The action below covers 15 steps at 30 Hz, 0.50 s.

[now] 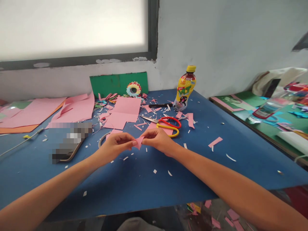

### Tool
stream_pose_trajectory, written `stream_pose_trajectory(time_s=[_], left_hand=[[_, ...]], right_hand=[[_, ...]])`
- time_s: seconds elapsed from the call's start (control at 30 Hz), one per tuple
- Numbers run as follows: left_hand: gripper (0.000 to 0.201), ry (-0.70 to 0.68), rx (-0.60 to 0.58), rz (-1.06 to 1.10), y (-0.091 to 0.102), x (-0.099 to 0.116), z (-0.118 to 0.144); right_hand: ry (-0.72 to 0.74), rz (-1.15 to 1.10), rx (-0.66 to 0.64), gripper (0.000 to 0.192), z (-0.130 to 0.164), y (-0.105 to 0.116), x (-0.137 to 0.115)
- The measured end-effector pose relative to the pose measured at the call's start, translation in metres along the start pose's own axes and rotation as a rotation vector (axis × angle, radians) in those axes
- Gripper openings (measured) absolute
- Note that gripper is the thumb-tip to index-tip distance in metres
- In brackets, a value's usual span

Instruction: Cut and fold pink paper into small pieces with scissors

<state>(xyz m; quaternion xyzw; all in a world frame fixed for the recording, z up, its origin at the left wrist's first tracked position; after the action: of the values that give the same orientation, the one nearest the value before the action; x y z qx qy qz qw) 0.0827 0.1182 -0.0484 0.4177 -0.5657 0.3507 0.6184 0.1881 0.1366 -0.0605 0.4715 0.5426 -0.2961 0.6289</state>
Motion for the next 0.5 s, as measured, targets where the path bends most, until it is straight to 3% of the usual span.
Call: stream_pose_trajectory(time_s=[0.3,0.5], left_hand=[[0.022,-0.012,0.002,0.034,0.0003,0.0012,-0.0006],[0.022,-0.014,0.008,0.055,0.0014,0.0020,0.0010]], right_hand=[[-0.008,-0.010,0.064,0.010,0.0005,0.0056,0.0012],[-0.065,-0.129,0.073,0.011,0.0006,0.0043,0.0096]])
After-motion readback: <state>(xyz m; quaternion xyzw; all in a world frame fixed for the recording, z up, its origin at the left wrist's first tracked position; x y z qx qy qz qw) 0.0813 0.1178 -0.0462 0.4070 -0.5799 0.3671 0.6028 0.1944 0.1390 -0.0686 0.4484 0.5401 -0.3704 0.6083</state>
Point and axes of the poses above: each hand's wrist, its own z-axis away from the middle knuckle, its own y-axis out of the back of the hand, x = y × z, the point moved 10 cm from there along -z, towards the middle knuckle, and after that the axes turned 10 degrees about z, right-handed, at the moved point
